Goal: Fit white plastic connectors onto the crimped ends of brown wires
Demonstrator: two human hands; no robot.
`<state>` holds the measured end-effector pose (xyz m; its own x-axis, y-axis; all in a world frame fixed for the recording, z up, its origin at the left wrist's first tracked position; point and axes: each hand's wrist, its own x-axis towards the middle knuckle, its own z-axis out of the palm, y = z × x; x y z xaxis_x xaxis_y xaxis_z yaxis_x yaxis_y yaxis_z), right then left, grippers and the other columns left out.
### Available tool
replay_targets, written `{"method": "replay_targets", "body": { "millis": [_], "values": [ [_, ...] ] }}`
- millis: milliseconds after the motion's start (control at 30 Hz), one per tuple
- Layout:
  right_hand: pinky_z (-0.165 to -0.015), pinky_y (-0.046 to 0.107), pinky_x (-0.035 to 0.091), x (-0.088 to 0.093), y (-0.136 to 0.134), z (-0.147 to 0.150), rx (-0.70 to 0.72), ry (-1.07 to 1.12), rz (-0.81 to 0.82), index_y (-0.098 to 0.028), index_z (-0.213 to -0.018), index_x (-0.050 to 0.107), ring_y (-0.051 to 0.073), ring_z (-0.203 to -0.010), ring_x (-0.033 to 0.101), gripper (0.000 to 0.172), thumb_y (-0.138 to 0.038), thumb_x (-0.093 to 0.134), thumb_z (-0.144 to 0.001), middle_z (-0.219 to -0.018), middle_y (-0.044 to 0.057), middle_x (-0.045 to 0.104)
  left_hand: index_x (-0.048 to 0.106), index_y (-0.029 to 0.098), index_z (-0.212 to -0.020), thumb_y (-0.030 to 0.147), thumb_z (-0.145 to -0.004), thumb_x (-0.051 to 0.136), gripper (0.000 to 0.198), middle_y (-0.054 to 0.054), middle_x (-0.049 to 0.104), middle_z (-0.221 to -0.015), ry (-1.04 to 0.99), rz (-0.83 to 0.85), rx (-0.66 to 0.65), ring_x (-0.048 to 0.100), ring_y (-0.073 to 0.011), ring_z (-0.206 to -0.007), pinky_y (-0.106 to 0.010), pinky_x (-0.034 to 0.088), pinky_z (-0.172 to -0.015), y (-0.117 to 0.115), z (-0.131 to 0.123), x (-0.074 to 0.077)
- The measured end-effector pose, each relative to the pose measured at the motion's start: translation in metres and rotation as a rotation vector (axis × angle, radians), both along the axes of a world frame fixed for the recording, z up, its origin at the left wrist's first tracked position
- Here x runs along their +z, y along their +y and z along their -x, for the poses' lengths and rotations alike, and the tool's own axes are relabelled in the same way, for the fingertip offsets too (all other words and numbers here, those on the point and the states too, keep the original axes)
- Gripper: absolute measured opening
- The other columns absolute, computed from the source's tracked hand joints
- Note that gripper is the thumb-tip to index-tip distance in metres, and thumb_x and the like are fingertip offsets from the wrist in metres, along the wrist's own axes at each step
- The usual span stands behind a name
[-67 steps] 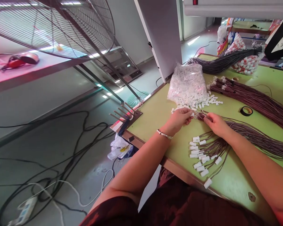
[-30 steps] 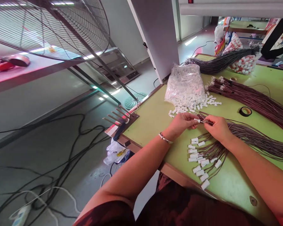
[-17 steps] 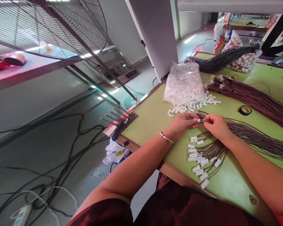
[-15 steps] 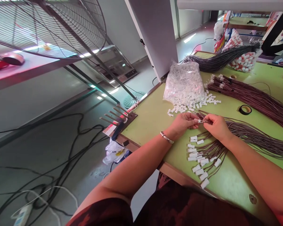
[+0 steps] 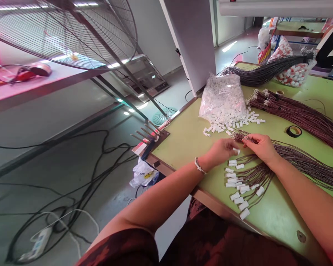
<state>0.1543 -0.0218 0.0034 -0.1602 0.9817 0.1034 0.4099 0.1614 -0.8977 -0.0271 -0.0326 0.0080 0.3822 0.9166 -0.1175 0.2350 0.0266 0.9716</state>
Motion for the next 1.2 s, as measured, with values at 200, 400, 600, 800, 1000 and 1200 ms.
{"method": "replay_targets", "body": {
  "millis": [200, 400, 600, 800, 1000, 1200],
  "values": [
    [-0.053, 0.025, 0.039, 0.0, 0.002, 0.002, 0.05, 0.129, 0.088, -0.015, -0.093, 0.066, 0.012, -0.054, 0.05, 0.035, -0.039, 0.065, -0.067, -0.059, -0.001, 0.06, 0.072, 0.017, -0.084, 0.021, -0.08, 0.057, 0.016, -0.009, 0.067, -0.09, 0.32, -0.476, -0.048, 0.06, -0.018, -0.083, -0.029, 0.049, -0.078, -0.008, 0.044, 0.004],
    [-0.055, 0.025, 0.036, 0.001, 0.0, 0.001, 0.048, 0.108, 0.121, -0.017, -0.069, 0.06, 0.011, -0.053, 0.047, 0.019, -0.036, 0.06, -0.069, -0.057, -0.001, 0.059, 0.072, 0.016, -0.086, 0.02, -0.08, 0.05, 0.023, -0.011, 0.063, -0.093, 0.724, -0.555, 0.208, 0.06, -0.0229, -0.088, -0.038, 0.048, -0.086, 0.039, 0.083, -0.009],
    [-0.052, 0.024, 0.031, -0.004, 0.003, 0.003, -0.051, 0.063, 0.105, -0.017, -0.061, 0.057, 0.009, -0.051, 0.037, 0.02, -0.036, 0.059, -0.066, -0.053, -0.005, 0.047, 0.069, 0.016, -0.08, 0.022, -0.077, 0.059, 0.012, -0.008, 0.066, -0.083, 0.48, -0.449, 0.315, 0.061, -0.0184, -0.077, -0.032, 0.05, -0.076, 0.03, 0.066, 0.007],
    [-0.051, 0.024, 0.029, 0.004, 0.0, 0.005, -0.095, 0.113, 0.078, -0.017, -0.06, 0.056, 0.009, -0.052, 0.035, 0.024, -0.04, 0.058, -0.068, -0.053, -0.005, 0.043, 0.07, 0.011, -0.083, 0.022, -0.067, 0.074, 0.02, -0.003, 0.065, -0.066, -0.214, 0.095, 0.264, 0.058, -0.0089, -0.058, -0.023, 0.05, -0.061, 0.024, 0.02, 0.022],
    [-0.049, 0.024, 0.029, 0.002, -0.002, 0.005, -0.075, 0.103, 0.013, -0.018, -0.061, 0.056, 0.009, -0.051, 0.035, 0.019, -0.035, 0.059, -0.067, -0.053, -0.004, 0.045, 0.073, 0.007, -0.08, 0.017, -0.065, 0.076, 0.018, -0.01, 0.072, -0.081, -0.511, 0.344, 0.24, 0.063, -0.0112, -0.073, -0.028, 0.05, -0.086, 0.023, 0.0, 0.005],
    [-0.051, 0.023, 0.032, -0.008, 0.001, 0.003, -0.085, 0.076, -0.077, -0.017, -0.064, 0.058, 0.01, -0.052, 0.04, 0.014, -0.031, 0.058, -0.069, -0.055, -0.003, 0.048, 0.075, 0.009, -0.08, 0.01, -0.063, 0.075, 0.017, -0.007, 0.072, -0.077, -0.532, 0.397, 0.218, 0.064, -0.0114, -0.071, -0.029, 0.049, -0.087, 0.022, 0.006, 0.006]
  ]
}}
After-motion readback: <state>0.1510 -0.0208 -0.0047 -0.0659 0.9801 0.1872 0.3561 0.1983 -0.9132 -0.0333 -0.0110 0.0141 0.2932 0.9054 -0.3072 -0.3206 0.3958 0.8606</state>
